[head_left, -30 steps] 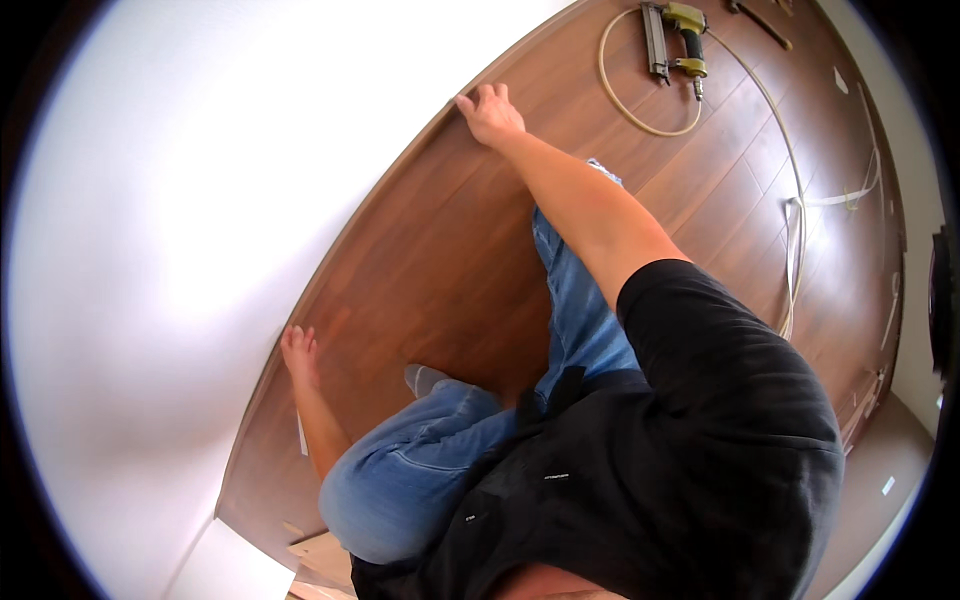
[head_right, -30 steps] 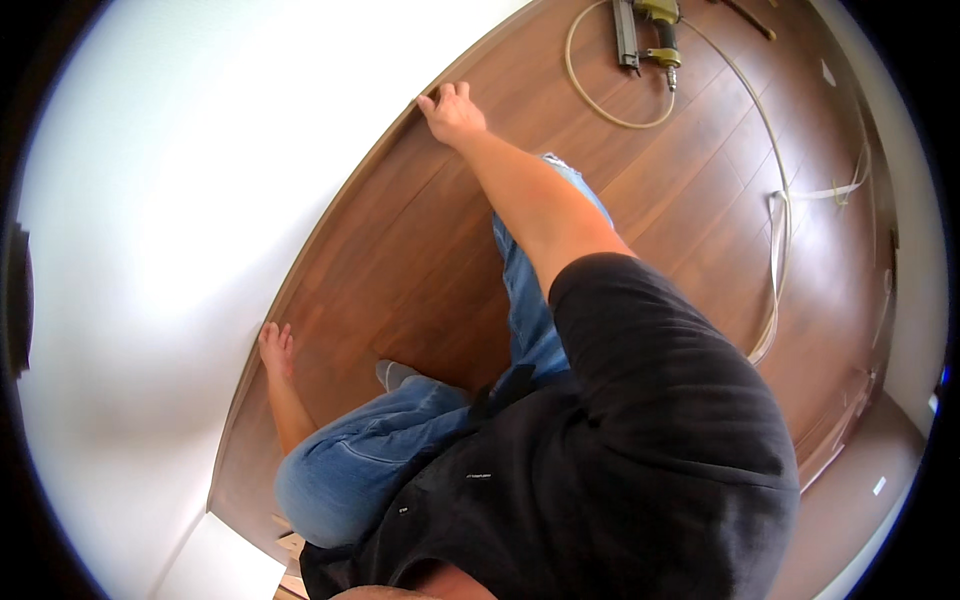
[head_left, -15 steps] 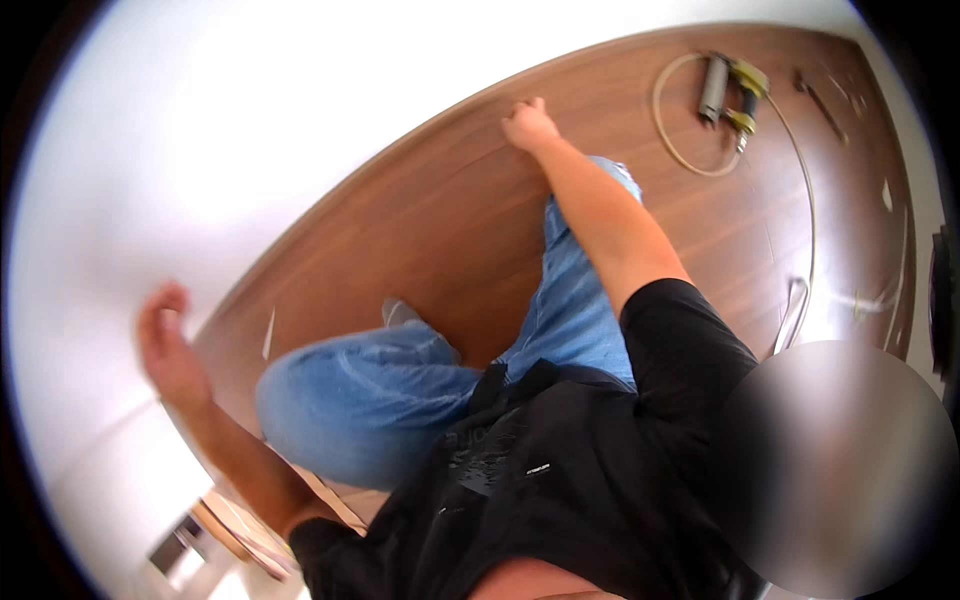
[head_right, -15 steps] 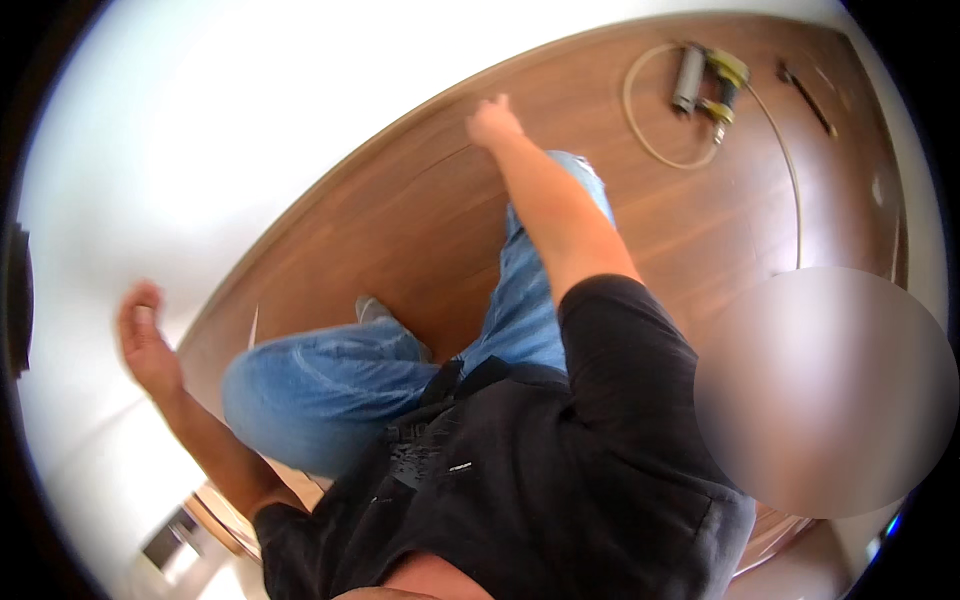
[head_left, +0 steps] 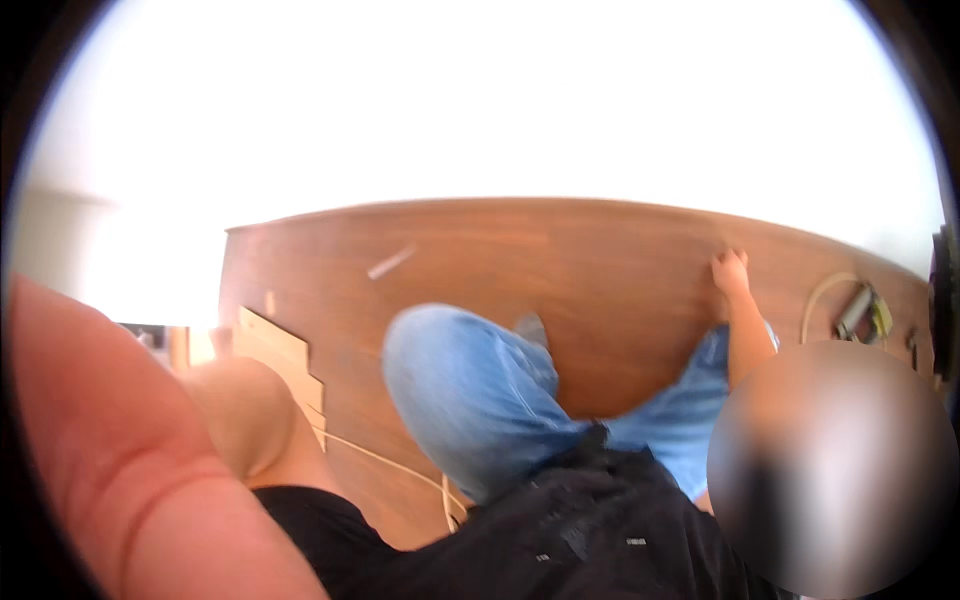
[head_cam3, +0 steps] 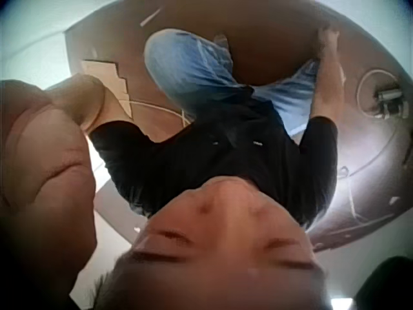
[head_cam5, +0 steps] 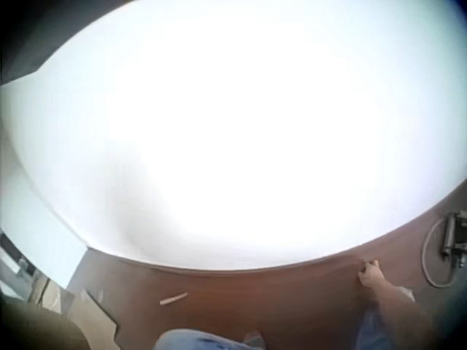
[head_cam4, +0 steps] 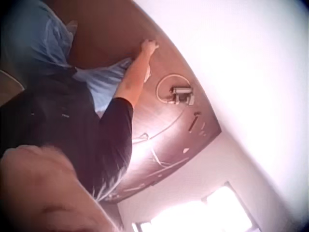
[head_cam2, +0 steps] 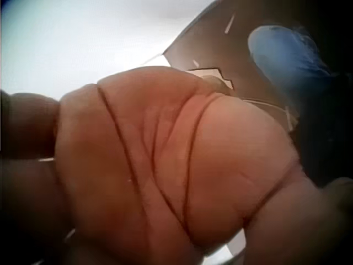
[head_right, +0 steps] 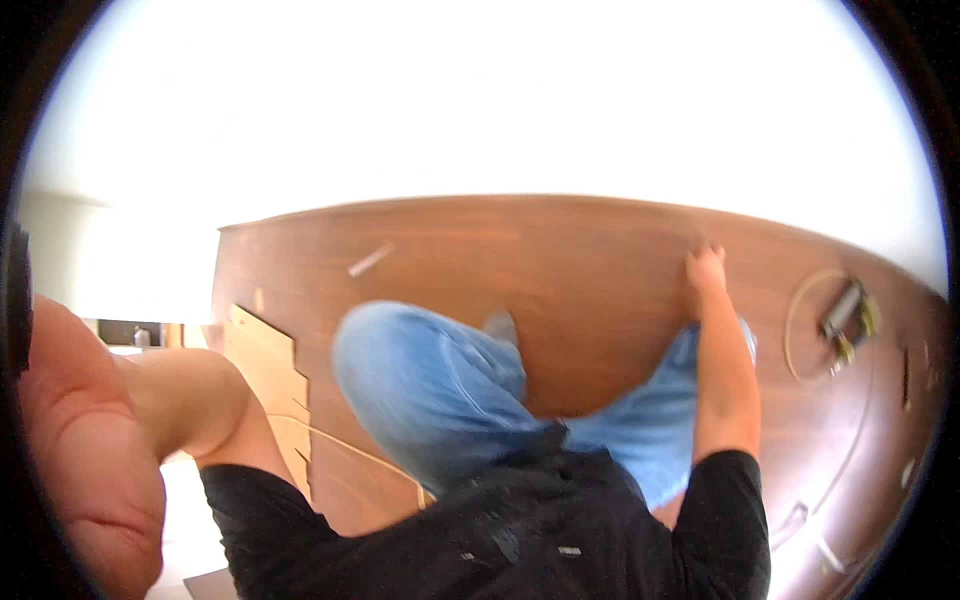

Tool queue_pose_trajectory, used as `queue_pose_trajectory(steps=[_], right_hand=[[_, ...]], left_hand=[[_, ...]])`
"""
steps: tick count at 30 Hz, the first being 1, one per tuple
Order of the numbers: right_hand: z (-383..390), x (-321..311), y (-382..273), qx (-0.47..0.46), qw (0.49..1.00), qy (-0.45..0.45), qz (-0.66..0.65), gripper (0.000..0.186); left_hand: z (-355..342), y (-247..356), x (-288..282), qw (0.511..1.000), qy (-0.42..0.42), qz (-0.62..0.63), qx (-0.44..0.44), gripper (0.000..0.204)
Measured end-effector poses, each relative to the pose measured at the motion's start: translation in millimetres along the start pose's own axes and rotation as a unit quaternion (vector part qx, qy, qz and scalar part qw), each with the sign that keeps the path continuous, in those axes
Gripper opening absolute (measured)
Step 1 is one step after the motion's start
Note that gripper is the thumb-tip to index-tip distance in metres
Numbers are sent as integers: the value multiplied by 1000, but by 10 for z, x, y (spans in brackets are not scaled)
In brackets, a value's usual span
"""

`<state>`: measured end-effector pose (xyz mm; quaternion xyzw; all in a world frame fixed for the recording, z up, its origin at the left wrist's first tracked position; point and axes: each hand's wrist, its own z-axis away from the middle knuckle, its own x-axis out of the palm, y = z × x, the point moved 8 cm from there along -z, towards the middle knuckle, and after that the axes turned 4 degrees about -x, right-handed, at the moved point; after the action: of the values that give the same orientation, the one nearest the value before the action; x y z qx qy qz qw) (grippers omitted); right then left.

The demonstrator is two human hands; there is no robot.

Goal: The person installs a skirting board along a wall by applying adhesive tape to a wooden strip, positioning it against the wall, and securing it using a hammer and a pneumatic nail gun.

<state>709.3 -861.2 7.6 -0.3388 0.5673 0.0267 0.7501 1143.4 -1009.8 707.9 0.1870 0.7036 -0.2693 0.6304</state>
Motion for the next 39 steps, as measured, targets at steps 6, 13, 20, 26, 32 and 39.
queue_pose_trajectory(steps=[6, 13, 20, 26, 32, 39], right_hand=[[35, -147, -242, 15, 1000, 14, -3, 63], [500, 551, -286, 85, 995, -24, -35, 39], [743, 602, -1161, 4, 997, -34, -69, 37], [876, -565, -1239, -162, 980, 113, -32, 31], [2990, -1961, 466, 77, 942, 305, -117, 35], [5435, -1561, 1926, 419, 844, 302, 143, 58]], left_hand=[[257, 363, 89, 1000, 7, -5, 3, 39], [223, 125, 8, 999, 12, 12, 34, 39], [457, -417, 174, 999, 1, -34, 13, 39], [-280, -557, 194, 999, 11, -32, 24, 39], [-409, -327, 204, 996, 91, -15, -11, 40], [-1018, -956, 866, 955, 30, 129, -265, 32]])
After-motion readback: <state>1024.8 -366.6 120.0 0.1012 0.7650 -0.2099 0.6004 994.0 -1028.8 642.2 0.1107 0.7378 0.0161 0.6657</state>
